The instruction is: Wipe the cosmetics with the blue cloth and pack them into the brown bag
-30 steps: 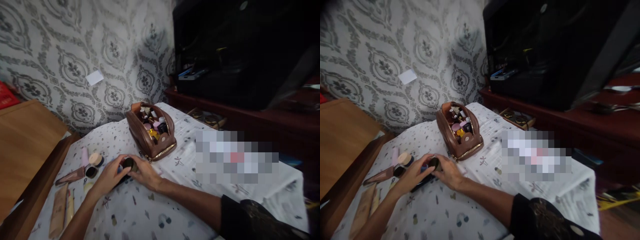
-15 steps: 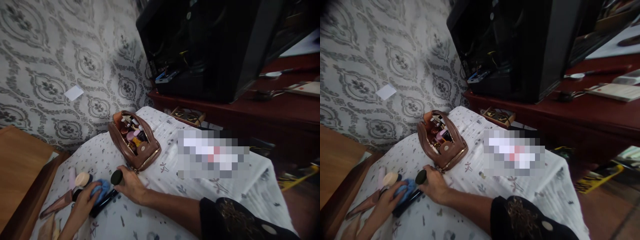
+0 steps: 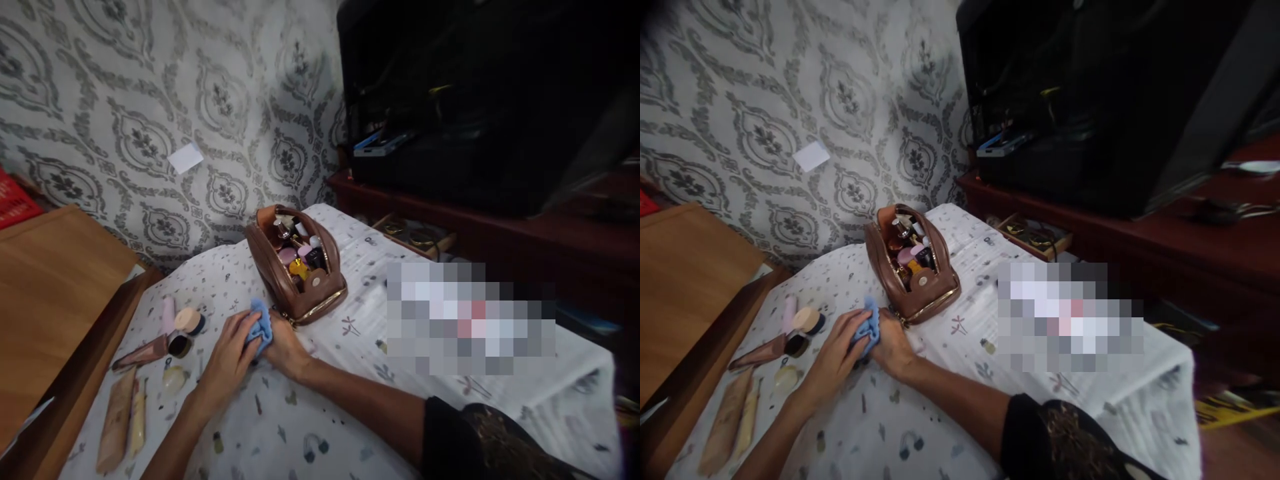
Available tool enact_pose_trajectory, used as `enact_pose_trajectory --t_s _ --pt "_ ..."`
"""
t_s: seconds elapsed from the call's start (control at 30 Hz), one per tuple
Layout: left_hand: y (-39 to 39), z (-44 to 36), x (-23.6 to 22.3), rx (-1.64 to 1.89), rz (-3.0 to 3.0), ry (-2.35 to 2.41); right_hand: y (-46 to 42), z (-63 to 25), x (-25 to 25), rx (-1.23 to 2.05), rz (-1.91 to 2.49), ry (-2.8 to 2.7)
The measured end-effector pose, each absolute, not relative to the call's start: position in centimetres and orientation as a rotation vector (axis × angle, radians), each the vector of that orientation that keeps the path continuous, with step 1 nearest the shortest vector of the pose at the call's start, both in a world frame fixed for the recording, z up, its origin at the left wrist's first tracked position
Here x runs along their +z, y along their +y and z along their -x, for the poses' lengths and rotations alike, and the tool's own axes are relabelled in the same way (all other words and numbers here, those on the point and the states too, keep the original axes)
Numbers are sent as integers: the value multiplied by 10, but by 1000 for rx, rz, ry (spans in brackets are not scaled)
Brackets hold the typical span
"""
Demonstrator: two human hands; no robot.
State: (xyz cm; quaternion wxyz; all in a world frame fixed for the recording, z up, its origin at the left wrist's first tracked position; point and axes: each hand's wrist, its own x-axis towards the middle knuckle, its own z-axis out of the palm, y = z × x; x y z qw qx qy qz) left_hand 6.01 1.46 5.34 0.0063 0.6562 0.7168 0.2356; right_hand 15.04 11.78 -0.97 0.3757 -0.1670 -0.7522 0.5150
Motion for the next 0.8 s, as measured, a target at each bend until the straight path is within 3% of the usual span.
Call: enact_pose_trajectory --t_s 0.33,0.8 --pt "38 -47 62 920 -1625 2358 114 -157 -1 1371 477 -1880" --pt "36 -35 57 1220 -1330 2136 119 -157 -9 1362 350 -1798"
